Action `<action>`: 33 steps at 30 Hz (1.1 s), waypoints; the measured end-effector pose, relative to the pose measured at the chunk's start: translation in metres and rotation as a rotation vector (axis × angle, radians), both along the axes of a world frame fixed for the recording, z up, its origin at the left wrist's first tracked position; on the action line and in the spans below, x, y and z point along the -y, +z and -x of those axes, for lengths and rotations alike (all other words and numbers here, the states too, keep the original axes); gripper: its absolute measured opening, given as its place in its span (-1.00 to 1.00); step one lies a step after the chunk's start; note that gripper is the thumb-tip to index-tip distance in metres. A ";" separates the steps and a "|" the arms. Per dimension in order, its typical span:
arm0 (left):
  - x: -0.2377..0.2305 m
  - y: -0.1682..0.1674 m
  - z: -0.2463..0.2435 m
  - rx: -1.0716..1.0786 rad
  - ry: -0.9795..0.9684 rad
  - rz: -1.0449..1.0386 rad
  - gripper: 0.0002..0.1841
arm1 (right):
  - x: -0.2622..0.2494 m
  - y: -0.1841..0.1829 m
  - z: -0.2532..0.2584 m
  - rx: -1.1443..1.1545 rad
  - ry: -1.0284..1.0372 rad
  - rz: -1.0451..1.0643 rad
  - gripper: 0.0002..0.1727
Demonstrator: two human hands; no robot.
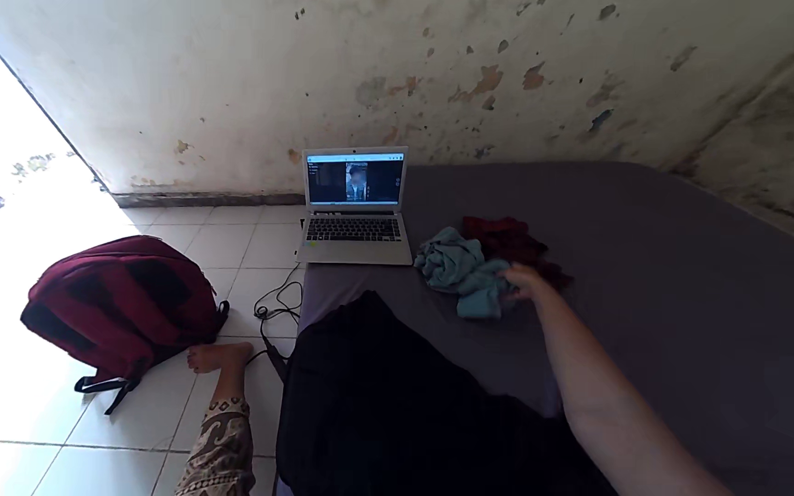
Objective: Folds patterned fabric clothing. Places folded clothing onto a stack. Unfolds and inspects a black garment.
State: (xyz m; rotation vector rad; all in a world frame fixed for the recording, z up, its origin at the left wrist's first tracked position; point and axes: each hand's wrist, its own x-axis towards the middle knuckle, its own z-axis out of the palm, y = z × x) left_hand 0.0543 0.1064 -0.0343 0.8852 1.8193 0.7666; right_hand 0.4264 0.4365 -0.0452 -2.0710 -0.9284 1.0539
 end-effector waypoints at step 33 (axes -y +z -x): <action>0.112 -0.115 -0.021 0.739 0.613 -0.052 -0.57 | 0.145 0.002 0.034 -0.080 0.511 -0.056 -0.39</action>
